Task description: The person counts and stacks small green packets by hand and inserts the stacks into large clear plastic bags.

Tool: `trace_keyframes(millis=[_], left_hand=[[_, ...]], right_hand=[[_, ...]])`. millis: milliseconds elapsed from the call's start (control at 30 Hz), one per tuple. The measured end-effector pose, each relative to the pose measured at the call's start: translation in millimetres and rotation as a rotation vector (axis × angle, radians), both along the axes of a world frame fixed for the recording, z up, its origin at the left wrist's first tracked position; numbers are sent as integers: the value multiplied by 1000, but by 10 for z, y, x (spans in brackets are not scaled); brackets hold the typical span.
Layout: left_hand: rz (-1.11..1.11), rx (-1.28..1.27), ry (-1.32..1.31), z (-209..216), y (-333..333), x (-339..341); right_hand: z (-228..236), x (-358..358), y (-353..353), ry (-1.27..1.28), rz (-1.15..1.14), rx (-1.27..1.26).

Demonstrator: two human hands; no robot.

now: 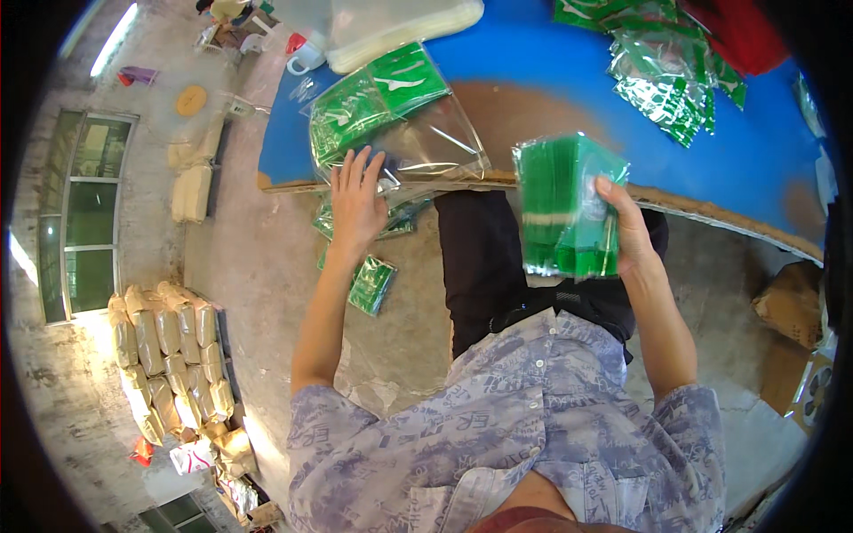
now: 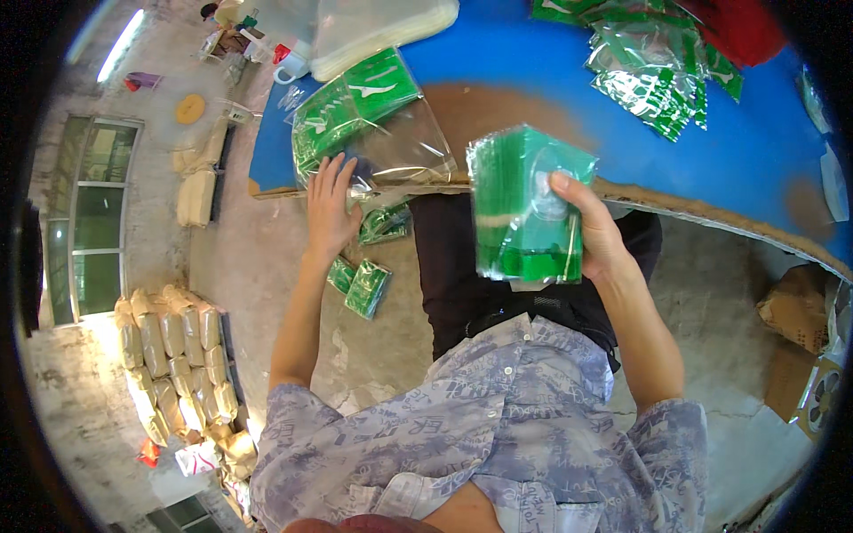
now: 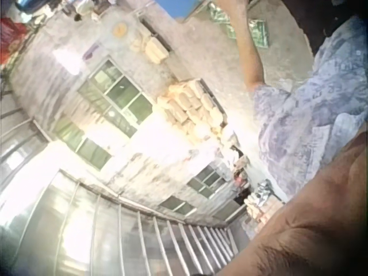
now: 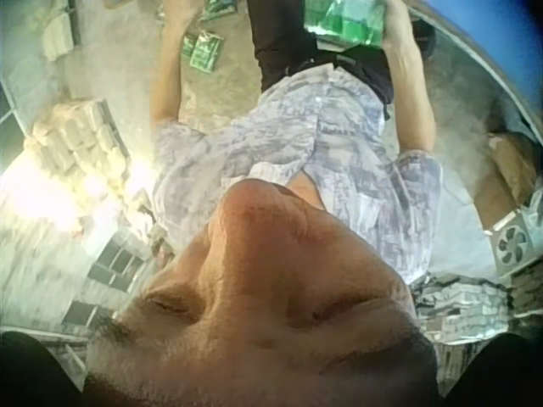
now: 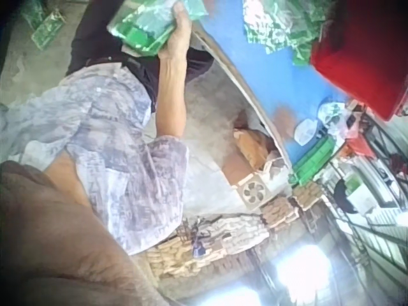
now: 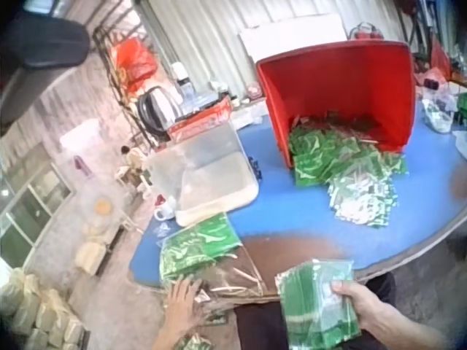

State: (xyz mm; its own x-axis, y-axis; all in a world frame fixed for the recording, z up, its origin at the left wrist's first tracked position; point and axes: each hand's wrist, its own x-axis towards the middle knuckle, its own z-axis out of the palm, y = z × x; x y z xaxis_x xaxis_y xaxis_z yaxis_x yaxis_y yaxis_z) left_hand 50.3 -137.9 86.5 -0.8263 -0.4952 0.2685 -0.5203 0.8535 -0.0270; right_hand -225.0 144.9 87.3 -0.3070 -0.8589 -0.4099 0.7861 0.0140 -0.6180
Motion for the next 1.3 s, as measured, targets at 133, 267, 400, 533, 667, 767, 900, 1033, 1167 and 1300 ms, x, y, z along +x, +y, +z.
trace_keyframes(millis=[133, 267, 400, 533, 667, 767, 900, 1033, 1167, 1300], left_hand=[[-94, -126, 86, -69, -180, 59], [-183, -152, 263, 90, -150, -55], [-156, -42, 304, 214, 57, -402], [-197, 191, 317, 74, 393, -701], [-160, 373, 240, 34, 554, -932], [-119, 613, 378, 114, 418, -954], [-58, 442, 531, 329, 397, -861], [-180, 194, 549, 566, 519, -980], [-169, 183, 519, 711, 508, -1027], [-214, 161, 464, 812, 547, -1039]], right_hand=[[-35, 147, -109, 14, 18, -35], [-6, 247, -213, 51, 42, -91], [169, 431, -534, 292, -32, -223], [107, 510, -873, 342, -187, -217], [111, 315, -873, 231, -345, -189], [87, 217, -806, 293, -368, -173], [243, 291, -870, 592, 162, 37], [172, 197, -1056, 454, 309, -1], [231, 180, -1156, 456, 270, 76], [329, 134, -1216, 290, 244, -2]])
